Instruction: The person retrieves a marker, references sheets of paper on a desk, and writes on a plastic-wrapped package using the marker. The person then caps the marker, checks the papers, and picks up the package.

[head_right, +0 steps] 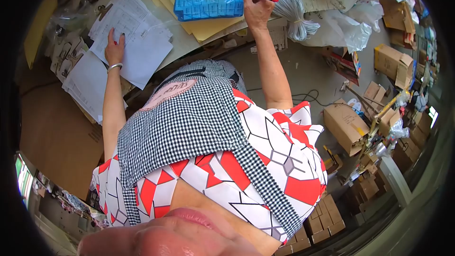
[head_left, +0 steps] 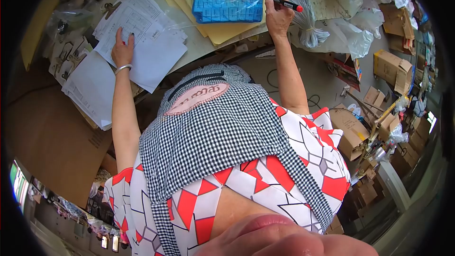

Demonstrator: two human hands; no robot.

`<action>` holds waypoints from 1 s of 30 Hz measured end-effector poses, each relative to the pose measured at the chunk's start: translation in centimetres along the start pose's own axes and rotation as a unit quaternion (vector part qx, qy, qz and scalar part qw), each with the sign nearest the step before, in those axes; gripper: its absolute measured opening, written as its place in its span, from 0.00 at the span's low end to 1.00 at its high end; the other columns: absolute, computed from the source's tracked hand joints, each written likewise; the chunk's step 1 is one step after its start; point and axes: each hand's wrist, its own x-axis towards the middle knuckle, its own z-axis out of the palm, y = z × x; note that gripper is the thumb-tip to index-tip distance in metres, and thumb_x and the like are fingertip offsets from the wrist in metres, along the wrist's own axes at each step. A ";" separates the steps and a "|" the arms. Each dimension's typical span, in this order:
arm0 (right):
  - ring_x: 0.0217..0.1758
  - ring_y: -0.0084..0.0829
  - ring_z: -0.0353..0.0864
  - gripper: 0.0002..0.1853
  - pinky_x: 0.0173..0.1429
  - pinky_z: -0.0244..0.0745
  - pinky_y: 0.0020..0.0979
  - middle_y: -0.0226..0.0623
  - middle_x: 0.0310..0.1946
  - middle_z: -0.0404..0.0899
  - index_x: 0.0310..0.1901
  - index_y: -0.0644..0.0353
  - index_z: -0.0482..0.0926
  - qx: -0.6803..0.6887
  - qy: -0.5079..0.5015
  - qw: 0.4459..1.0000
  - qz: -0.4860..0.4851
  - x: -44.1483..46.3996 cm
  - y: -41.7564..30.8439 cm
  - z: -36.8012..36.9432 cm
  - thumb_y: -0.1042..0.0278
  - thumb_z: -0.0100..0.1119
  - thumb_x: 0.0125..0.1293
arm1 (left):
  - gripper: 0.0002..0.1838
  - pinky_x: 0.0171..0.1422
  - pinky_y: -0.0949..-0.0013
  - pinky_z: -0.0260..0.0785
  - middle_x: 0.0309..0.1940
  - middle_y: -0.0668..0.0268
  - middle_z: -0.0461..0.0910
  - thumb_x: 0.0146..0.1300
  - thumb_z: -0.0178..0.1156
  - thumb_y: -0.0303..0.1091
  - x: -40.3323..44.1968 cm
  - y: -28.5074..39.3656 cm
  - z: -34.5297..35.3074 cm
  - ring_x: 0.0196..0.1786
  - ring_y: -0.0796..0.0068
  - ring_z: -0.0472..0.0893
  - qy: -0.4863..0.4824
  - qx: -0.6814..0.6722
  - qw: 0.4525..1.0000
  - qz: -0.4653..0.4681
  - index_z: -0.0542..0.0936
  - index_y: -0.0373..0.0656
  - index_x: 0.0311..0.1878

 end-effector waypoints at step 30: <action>0.25 0.18 0.73 0.08 0.29 0.69 0.20 0.31 0.26 0.78 0.39 0.64 0.78 0.143 -0.135 0.980 -0.037 -5.3 -5.9 4.8 0.72 0.62 0.59 | 0.27 0.40 0.53 0.70 0.29 0.56 0.81 0.60 0.55 0.52 -0.1 0.0 0.1 0.35 0.52 0.80 0.039 0.009 0.999 -0.013 0.70 0.57 0.61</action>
